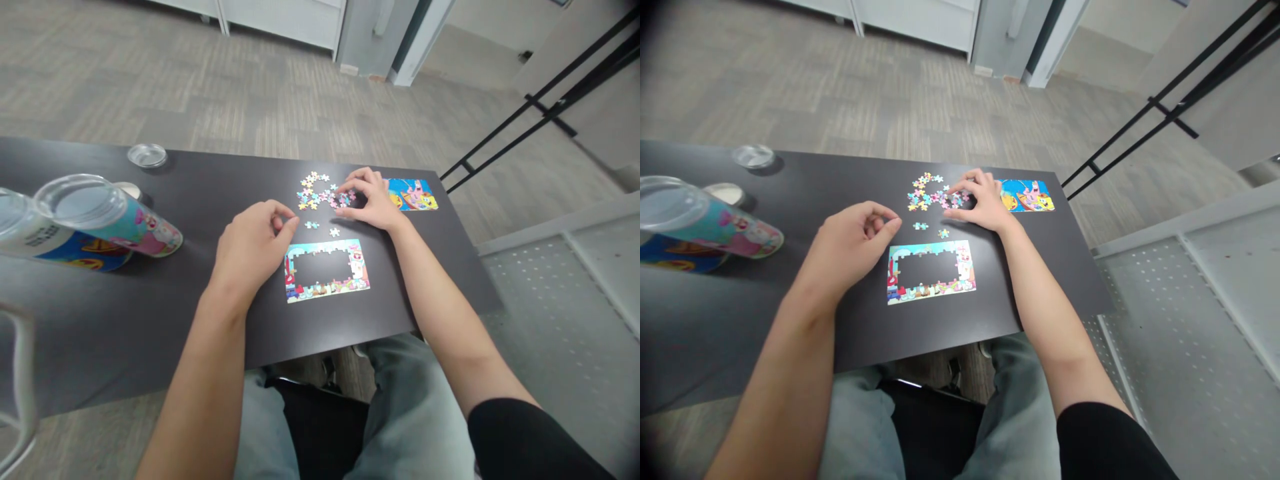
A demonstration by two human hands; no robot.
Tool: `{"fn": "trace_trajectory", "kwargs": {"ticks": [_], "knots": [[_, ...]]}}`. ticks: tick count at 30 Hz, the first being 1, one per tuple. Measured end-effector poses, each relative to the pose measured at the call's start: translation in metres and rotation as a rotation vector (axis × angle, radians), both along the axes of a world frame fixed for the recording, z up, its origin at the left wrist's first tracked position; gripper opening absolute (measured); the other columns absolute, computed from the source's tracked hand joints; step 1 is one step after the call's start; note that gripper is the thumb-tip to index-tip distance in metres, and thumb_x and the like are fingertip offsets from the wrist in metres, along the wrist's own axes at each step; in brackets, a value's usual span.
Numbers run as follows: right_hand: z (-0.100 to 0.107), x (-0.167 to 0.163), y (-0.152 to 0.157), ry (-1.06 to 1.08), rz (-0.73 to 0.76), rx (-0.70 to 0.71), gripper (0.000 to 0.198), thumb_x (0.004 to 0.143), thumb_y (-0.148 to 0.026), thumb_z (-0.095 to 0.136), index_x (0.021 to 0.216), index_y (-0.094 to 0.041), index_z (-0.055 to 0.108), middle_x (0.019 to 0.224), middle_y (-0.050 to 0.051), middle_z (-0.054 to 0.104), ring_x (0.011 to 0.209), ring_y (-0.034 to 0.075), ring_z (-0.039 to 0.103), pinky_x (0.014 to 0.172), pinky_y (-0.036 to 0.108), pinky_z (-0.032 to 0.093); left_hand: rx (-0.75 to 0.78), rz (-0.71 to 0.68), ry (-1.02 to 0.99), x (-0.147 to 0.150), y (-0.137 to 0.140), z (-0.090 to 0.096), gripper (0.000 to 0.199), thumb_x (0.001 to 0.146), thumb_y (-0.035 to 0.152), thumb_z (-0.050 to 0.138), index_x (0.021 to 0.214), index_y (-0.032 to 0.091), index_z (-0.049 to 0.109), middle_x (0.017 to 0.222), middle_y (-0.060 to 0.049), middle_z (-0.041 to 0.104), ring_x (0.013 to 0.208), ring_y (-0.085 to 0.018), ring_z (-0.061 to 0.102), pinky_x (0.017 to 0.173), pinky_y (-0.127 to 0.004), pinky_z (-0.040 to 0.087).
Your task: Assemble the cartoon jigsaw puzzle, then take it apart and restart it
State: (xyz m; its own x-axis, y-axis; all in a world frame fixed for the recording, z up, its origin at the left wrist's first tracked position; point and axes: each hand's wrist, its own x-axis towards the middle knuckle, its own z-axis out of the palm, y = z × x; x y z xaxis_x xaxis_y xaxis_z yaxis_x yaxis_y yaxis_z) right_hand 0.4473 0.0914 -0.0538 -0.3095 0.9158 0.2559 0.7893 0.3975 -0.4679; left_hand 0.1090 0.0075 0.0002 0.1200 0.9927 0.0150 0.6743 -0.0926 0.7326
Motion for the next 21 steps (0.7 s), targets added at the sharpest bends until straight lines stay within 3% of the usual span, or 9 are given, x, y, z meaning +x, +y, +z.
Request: {"fn": "trace_trajectory", "kwargs": {"ticks": [3,6,10,14,21], "knots": [[0.007,-0.001,-0.008,-0.033,0.046,-0.026,0.064,0.085,-0.053,0.124,0.142,-0.04,0.097,0.17,0.011,0.072,0.159,0.046,0.064,0.146,0.069,0.043,0.01,-0.018,0.057,0.002,-0.001,0.0,0.021,0.12,0.035,0.075,0.128,0.026,0.091,0.119,-0.008,0.085,0.098,-0.027,0.074,0.088,-0.041,0.051],[0.012,-0.004,-0.012,-0.087,0.069,-0.065,0.068,0.079,-0.057,0.128,0.138,-0.043,0.098,0.173,0.009,0.07,0.157,0.045,0.062,0.146,0.07,0.043,-0.008,-0.076,0.108,0.009,-0.004,0.004,0.024,0.123,0.032,0.072,0.132,0.028,0.094,0.133,-0.009,0.086,0.107,-0.028,0.079,0.095,-0.043,0.057],[0.013,-0.007,-0.012,-0.084,0.053,-0.063,0.052,0.089,-0.053,0.12,0.136,-0.042,0.099,0.169,0.008,0.072,0.154,0.043,0.063,0.146,0.068,0.044,-0.068,-0.129,0.157,0.013,-0.008,0.007,0.038,0.125,0.032,0.069,0.154,0.031,0.094,0.152,-0.011,0.083,0.111,-0.03,0.082,0.101,-0.048,0.062],[0.011,-0.009,-0.013,-0.068,0.038,-0.053,0.034,0.102,-0.048,0.105,0.134,-0.04,0.099,0.16,0.009,0.075,0.154,0.043,0.066,0.145,0.068,0.045,-0.065,-0.084,0.17,0.009,-0.008,0.009,0.059,0.129,0.033,0.062,0.186,0.034,0.076,0.165,-0.013,0.08,0.126,-0.036,0.083,0.108,-0.052,0.064],[0.014,-0.024,-0.02,-0.075,0.067,-0.013,0.029,0.107,-0.05,0.101,0.134,-0.039,0.099,0.156,0.01,0.077,0.15,0.043,0.066,0.143,0.07,0.044,-0.119,-0.08,0.218,0.003,-0.007,0.012,0.048,0.13,0.033,0.063,0.17,0.032,0.088,0.162,-0.011,0.085,0.139,-0.041,0.085,0.111,-0.054,0.064]]}}
